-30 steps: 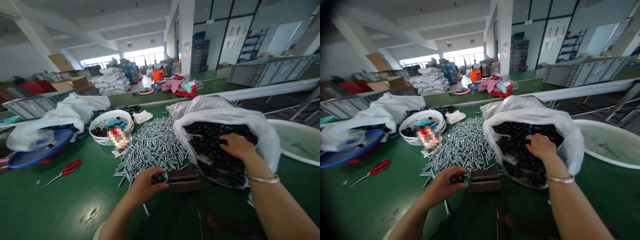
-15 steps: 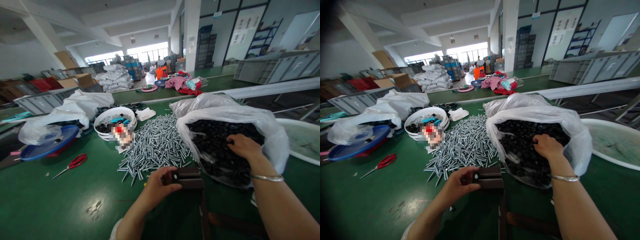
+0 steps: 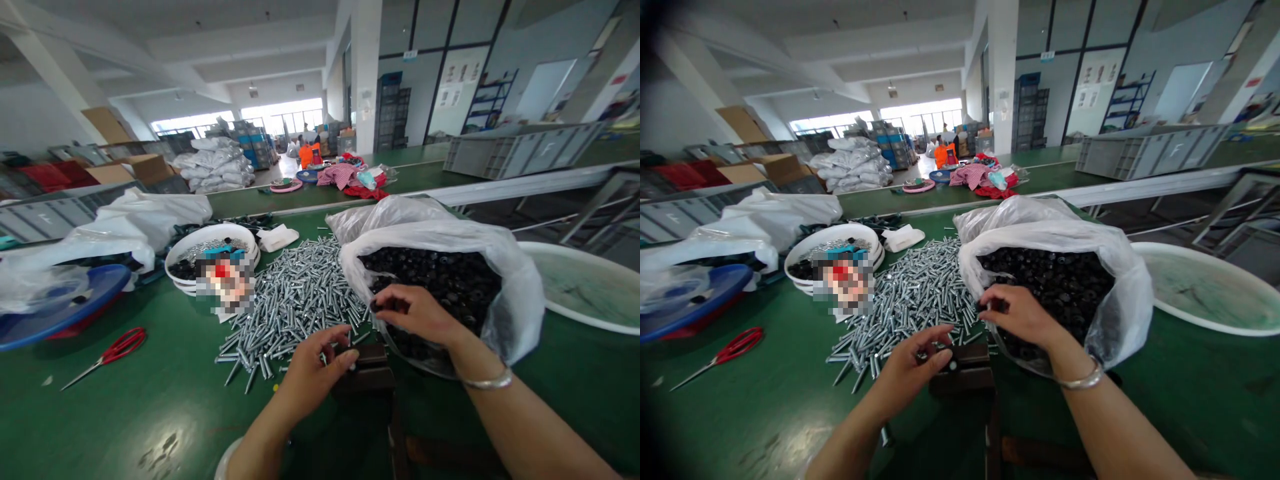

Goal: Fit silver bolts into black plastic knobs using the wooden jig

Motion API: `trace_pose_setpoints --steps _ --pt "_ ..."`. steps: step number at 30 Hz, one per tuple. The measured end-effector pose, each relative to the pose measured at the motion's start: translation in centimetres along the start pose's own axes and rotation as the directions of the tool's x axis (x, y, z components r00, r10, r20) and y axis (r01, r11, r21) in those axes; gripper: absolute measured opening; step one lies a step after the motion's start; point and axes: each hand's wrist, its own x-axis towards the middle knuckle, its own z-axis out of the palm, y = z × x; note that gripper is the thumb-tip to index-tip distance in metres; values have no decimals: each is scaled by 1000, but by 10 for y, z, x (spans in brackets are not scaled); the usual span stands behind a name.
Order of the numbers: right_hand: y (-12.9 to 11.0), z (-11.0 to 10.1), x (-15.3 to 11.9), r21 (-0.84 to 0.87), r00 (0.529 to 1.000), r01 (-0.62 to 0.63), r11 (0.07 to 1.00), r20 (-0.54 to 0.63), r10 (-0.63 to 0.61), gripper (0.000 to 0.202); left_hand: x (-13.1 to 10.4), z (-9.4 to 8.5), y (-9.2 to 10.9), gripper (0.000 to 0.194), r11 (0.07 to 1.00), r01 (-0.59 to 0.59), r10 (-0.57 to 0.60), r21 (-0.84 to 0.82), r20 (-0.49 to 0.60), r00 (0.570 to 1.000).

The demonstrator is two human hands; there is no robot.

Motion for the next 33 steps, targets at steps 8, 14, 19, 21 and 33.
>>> trace_pose_setpoints --steps 8,14,19,21,33 --pt "-31 47 19 -59 960 274 960 68 -270 18 19 -6 -18 43 893 110 -123 -437 -2 992" --pt "-7 61 37 -448 968 -49 893 198 153 12 25 -20 -40 48 835 198 -224 -513 12 974" --pt "-9 76 35 -510 947 -94 855 221 235 16 26 -16 -52 49 821 215 -236 -528 29 971" --pt "-6 76 34 -492 944 -111 863 218 246 17 27 -15 -55 47 852 196 -218 -485 13 976" --pt "-26 54 21 194 973 -131 972 213 89 26 29 -14 -60 31 999 -46 47 24 -76 996"
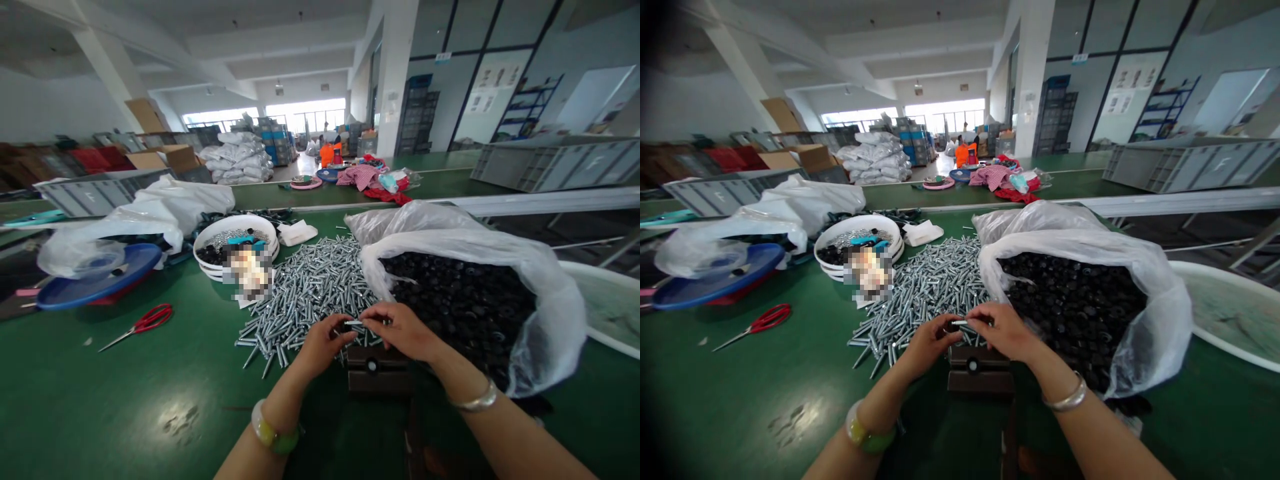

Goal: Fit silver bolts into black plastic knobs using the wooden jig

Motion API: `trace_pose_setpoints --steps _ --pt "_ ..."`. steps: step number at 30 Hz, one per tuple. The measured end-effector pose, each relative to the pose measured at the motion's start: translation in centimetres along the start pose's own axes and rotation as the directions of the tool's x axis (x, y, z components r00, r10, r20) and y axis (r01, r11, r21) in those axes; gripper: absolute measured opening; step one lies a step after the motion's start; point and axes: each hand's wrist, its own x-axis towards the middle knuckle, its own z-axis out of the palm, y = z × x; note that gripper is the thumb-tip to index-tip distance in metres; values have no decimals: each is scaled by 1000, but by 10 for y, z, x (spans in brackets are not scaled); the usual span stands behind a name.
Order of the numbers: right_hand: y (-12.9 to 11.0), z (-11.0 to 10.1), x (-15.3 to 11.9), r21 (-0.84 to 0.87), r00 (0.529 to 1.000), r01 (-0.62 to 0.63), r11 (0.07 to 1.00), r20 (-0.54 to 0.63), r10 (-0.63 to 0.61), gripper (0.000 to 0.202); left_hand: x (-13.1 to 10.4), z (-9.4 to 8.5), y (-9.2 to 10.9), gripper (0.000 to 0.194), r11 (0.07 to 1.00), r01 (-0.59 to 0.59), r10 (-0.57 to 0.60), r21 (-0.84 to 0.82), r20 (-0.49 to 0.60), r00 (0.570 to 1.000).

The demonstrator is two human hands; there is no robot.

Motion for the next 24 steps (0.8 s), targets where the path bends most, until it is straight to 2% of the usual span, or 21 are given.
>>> trace_pose_setpoints --steps 3,7,9,12,15,17,19,22,24 --pt "-10 9 -2 66 999 40 997 -21 -39 21 -1 -3 7 27 980 -87 94 179 -28 995" --pt "-16 15 2 148 1000 18 989 1 -18 19 -1 -11 19 28 943 -158 164 292 3 986" --pt "-19 17 4 126 998 27 992 -55 -20 17 -1 -18 26 29 923 -190 198 336 10 980" --pt "-23 19 5 122 989 42 992 -145 -24 20 -3 -27 36 30 873 -197 194 447 52 980" --pt "-29 18 3 230 991 36 973 -133 -5 25 -9 -30 44 32 769 -198 149 608 132 980" --pt "-33 17 0 229 990 60 972 -138 -28 27 -13 -29 48 32 710 -206 139 674 152 979" --pt "-36 15 -2 196 986 106 975 -151 -77 28 -16 -27 50 32 693 -219 159 687 150 976" --pt "-40 15 -4 181 979 147 972 -169 -116 30 -20 -22 54 31 728 -257 213 635 146 966" --pt "-41 16 -4 195 984 135 971 -142 -108 33 -21 -21 57 32 757 -299 246 581 171 954"
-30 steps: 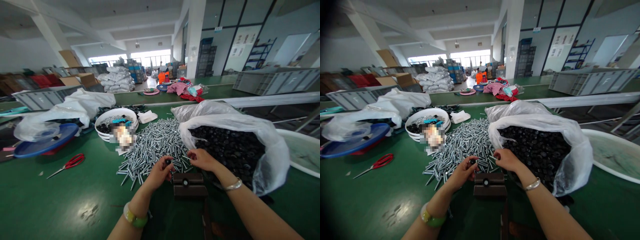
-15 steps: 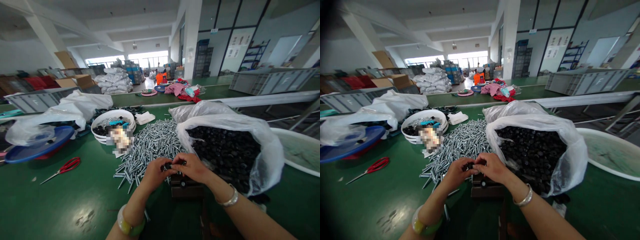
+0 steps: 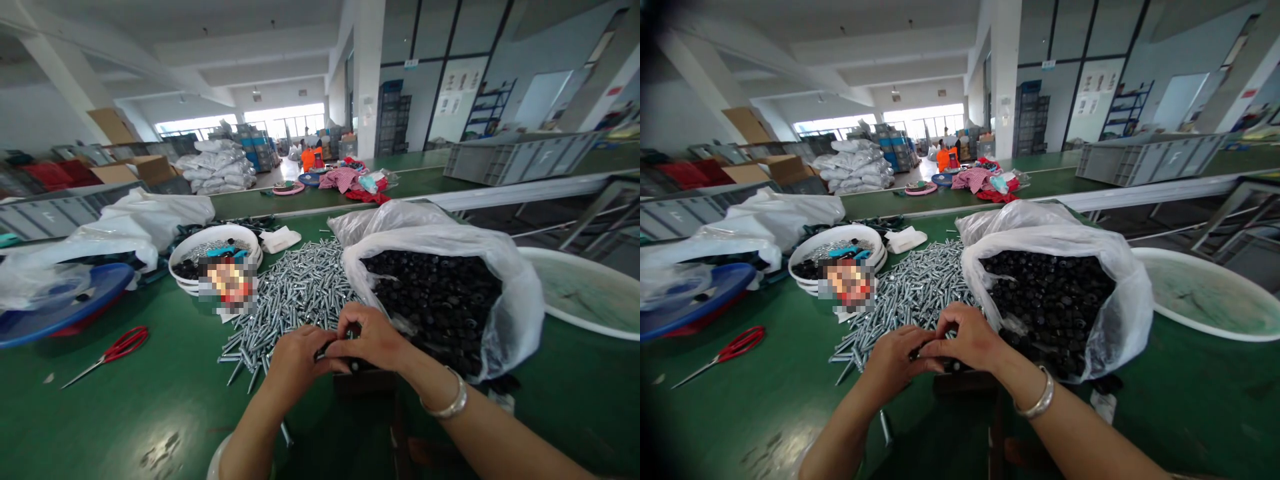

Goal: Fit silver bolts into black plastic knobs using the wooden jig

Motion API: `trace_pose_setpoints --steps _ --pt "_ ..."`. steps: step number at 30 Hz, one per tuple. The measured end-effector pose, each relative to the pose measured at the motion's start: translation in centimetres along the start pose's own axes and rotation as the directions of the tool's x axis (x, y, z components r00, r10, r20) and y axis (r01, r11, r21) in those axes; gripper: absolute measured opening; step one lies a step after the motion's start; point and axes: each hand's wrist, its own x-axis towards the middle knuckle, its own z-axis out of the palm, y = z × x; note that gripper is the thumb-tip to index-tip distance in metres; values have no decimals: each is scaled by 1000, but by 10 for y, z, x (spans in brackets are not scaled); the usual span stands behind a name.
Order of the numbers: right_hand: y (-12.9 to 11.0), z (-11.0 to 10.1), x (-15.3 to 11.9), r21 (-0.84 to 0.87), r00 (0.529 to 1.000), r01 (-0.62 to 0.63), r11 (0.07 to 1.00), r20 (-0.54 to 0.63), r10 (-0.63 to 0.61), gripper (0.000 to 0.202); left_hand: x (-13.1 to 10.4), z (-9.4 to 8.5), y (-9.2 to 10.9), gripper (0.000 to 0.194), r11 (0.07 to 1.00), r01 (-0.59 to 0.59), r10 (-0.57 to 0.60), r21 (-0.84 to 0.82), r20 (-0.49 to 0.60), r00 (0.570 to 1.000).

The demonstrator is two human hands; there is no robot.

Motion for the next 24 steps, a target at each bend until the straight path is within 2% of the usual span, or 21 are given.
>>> trace_pose_setpoints --steps 2,4,6,8,11,13,17,20,22,24 --pt "1 -1 -1 50 999 -40 998 34 39 37 0 -2 2 32 996 -33 33 -81 -5 999" --pt "4 -7 -3 186 996 -86 979 19 84 38 0 -5 -1 31 984 -25 16 -178 -52 999" --pt "11 -20 -5 373 987 -109 922 -66 144 38 -4 -7 -6 30 969 54 -84 -242 -113 990" --pt "21 -36 -7 510 954 -110 853 -186 234 37 -10 -4 -11 28 950 167 -197 -263 -93 976" --pt "36 -56 -8 537 878 -135 833 -326 352 37 -21 10 -12 27 920 256 -261 -297 22 965" --pt "41 -63 -9 504 861 -175 846 -338 380 38 -28 22 -7 26 899 277 -295 -339 -2 955" --pt "43 -74 -12 352 878 -232 907 -327 351 39 -36 37 4 25 891 278 -340 -359 -121 933" --pt "54 -92 -15 61 884 -298 953 -358 299 35 -34 40 12 22 915 250 -310 -316 -154 938" --pt "68 -110 -18 -254 867 -381 889 -431 249 30 -29 42 18 21 935 225 -274 -273 -155 949" --pt "83 -127 -23 -527 848 -478 703 -484 213 25 -23 45 24 21 950 203 -239 -236 -136 961"
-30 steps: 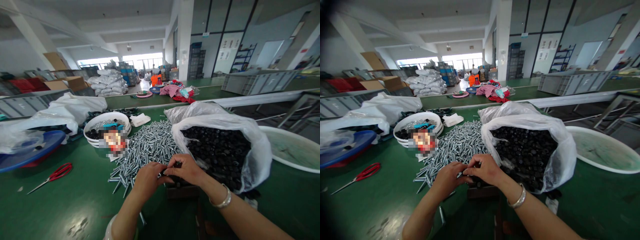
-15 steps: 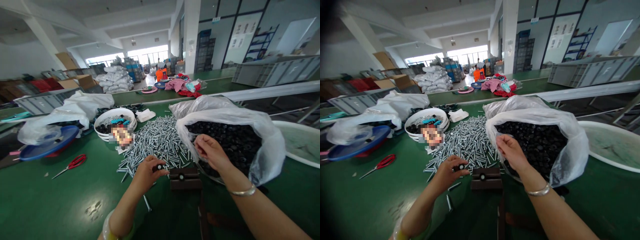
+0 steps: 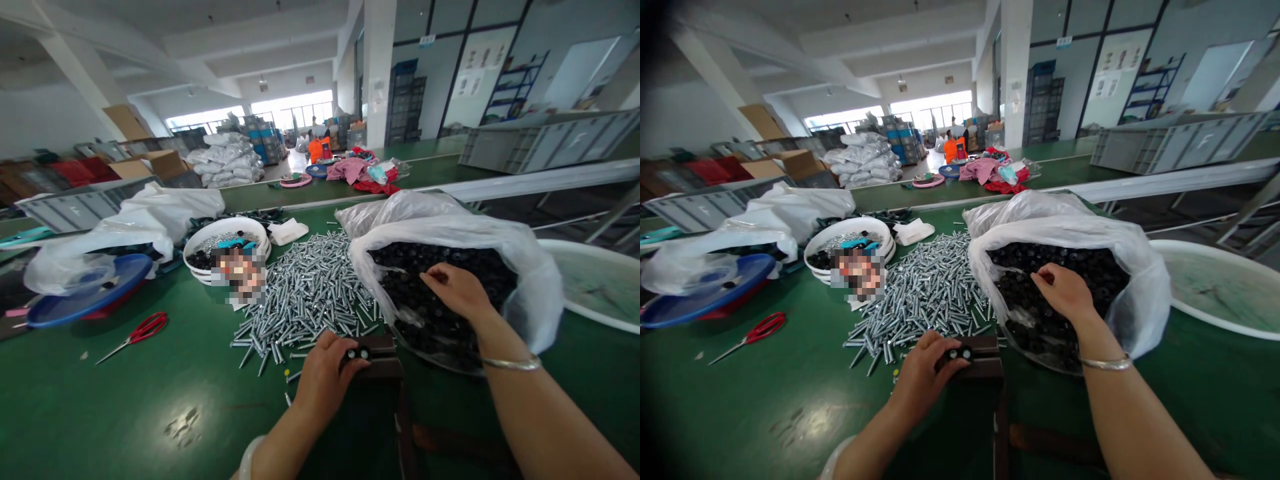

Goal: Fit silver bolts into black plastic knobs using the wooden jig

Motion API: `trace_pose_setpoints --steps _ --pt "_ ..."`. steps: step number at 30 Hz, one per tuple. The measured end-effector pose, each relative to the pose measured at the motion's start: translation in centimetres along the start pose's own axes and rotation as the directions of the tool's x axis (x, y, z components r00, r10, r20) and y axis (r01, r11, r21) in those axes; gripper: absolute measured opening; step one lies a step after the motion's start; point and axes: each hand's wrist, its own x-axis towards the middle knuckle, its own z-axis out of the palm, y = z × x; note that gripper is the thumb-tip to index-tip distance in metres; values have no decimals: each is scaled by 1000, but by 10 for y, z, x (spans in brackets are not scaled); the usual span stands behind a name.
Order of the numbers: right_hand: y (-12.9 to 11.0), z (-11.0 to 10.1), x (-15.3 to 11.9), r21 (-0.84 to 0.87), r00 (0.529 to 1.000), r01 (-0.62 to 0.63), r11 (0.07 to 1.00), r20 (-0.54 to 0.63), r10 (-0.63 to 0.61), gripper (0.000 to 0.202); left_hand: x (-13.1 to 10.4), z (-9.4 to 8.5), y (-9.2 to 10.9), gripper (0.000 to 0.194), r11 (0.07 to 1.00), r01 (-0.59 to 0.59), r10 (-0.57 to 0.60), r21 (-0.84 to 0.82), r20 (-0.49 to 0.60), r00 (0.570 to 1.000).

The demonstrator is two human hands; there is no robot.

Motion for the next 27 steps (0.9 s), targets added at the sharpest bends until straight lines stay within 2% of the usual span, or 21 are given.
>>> trace_pose_setpoints --steps 2,4,7,8,11,13,17,18,20,23,25,27 --pt "19 -2 5 -216 1000 -9 976 4 10 25 1 5 4 22 1000 -12 12 -1 16 1000" --pt "31 -2 7 -294 999 7 956 44 6 28 0 8 4 29 999 -19 20 -45 14 1000" --pt "38 1 6 -317 994 44 948 105 -11 34 -2 6 -2 48 997 -26 26 -79 3 1000" --pt "39 2 5 -319 991 59 946 129 -19 36 -2 4 -3 48 997 -19 19 -71 5 1000" --pt "36 5 3 -305 980 117 945 191 -60 37 2 -4 -5 26 998 14 -14 -59 0 1000" --pt "34 5 2 -277 967 173 945 228 -111 35 5 -9 -3 24 998 41 -42 -47 -5 999" --pt "25 4 1 -232 946 220 947 288 -149 32 9 -13 -1 57 996 93 -92 -14 72 993" --pt "22 4 1 -233 947 215 948 285 -145 31 10 -13 -2 60 995 93 -90 -32 97 991" --pt "17 2 0 -221 941 231 947 298 -160 29 10 -13 -5 47 992 84 -71 -92 142 987" --pt "11 -1 -3 -185 894 285 940 404 -192 24 11 -10 -8 25 985 68 -43 -156 157 987" --pt "9 -3 -6 -217 872 280 935 465 -153 24 12 -9 -8 23 986 65 -46 -151 126 991" --pt "7 -3 -8 -297 878 239 924 472 -75 23 12 -8 -5 29 989 77 -64 -127 104 992"
